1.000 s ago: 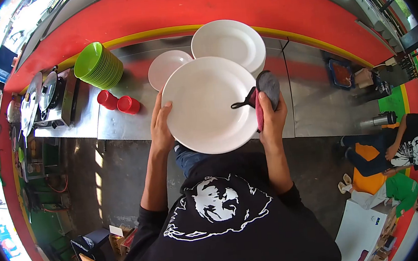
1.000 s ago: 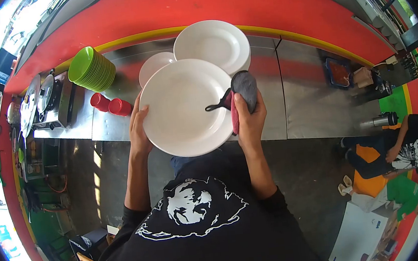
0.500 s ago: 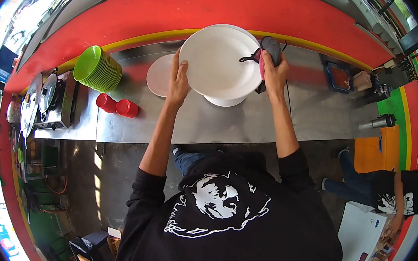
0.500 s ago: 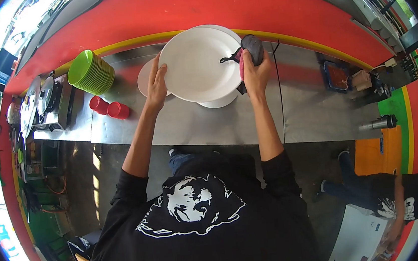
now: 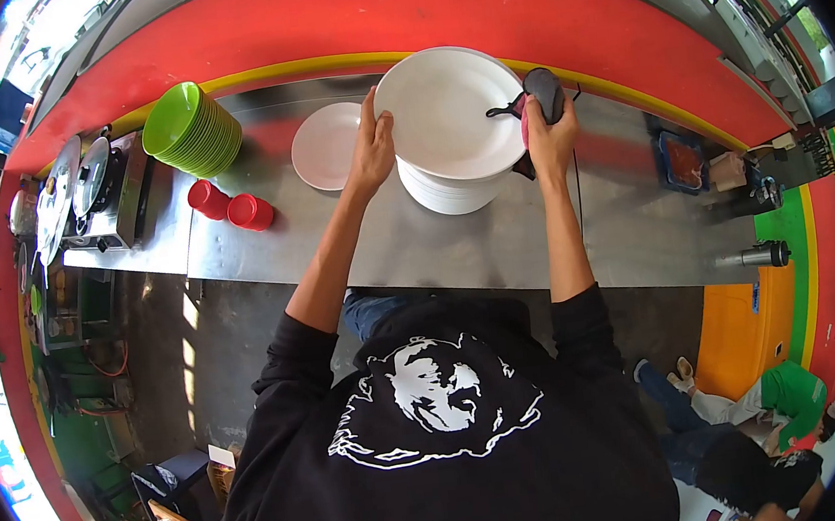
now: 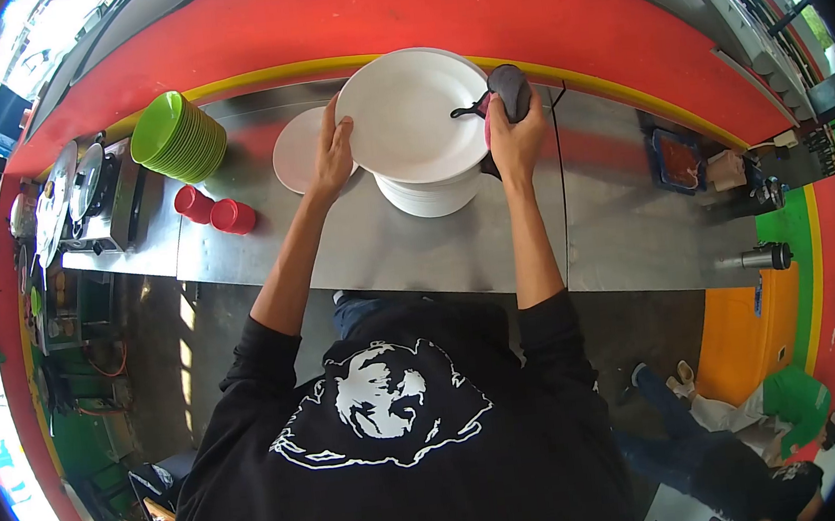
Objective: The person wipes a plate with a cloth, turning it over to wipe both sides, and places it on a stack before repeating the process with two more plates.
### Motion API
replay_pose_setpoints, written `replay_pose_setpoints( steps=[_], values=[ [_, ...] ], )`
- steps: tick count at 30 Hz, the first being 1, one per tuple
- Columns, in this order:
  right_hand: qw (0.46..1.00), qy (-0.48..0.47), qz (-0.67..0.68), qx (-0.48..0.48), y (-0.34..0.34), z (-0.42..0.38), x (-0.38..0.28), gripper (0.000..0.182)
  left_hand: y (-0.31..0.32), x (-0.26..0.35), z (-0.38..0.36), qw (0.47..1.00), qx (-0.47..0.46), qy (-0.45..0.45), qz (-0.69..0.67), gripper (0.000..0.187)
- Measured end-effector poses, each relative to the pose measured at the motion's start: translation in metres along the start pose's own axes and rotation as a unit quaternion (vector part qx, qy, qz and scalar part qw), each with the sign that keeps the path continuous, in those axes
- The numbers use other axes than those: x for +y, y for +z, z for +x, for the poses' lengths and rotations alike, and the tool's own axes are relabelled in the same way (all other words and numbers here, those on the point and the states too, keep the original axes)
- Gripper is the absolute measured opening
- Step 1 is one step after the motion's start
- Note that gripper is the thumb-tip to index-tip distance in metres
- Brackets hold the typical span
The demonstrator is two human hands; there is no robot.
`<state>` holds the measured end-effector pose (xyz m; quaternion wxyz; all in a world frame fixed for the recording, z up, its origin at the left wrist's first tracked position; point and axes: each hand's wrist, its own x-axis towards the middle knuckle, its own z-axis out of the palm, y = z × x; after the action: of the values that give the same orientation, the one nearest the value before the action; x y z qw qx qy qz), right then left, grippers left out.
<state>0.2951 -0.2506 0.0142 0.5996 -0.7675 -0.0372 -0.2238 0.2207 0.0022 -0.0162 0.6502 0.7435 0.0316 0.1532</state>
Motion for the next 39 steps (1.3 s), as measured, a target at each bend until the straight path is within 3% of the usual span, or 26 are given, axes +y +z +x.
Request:
replay_pose_setpoints(
  steps=[13,17,21,25,28,31,33,35,37,39],
  values=[
    [0.977,-0.107,-0.186,0.019,0.005,0.007,-0.013,0.050,0.004,-0.002,0.006,1.000,-0.005,0.010,0.026,0.060],
    [0.982,-0.091,-0.165,0.025,0.006,0.002,-0.006,0.054,0.003,0.008,0.003,1.000,-0.022,0.000,0.015,0.065],
    [0.979,-0.105,-0.150,0.093,0.005,-0.016,-0.021,0.053,-0.010,0.018,-0.005,0.999,-0.031,-0.031,-0.020,0.071],
    [0.978,-0.127,-0.056,0.159,0.012,-0.054,-0.065,0.058,-0.048,-0.008,-0.015,0.997,-0.015,-0.026,-0.069,0.065],
    [0.965,-0.164,-0.078,0.189,0.021,-0.093,-0.079,0.062,-0.084,-0.023,-0.026,0.995,0.024,-0.046,-0.087,0.060],
    [0.985,-0.120,0.037,0.122,0.055,-0.148,-0.093,0.064,-0.130,-0.050,-0.029,0.992,0.059,-0.075,-0.084,0.062],
    [0.988,-0.104,0.113,0.012,0.081,-0.184,-0.087,0.065,-0.158,-0.070,-0.032,0.988,0.085,-0.097,-0.084,0.062],
    [0.984,-0.071,0.100,-0.127,0.109,-0.205,-0.090,0.066,-0.181,-0.082,-0.032,0.986,0.103,-0.113,-0.061,0.062],
    [0.980,-0.005,0.093,-0.176,0.148,-0.218,-0.083,0.063,-0.201,-0.096,-0.030,0.984,0.112,-0.131,-0.038,0.061],
    [0.977,0.102,0.092,-0.160,0.182,-0.223,-0.072,0.057,-0.212,-0.108,-0.027,0.985,0.107,-0.135,-0.017,0.057]
  ],
)
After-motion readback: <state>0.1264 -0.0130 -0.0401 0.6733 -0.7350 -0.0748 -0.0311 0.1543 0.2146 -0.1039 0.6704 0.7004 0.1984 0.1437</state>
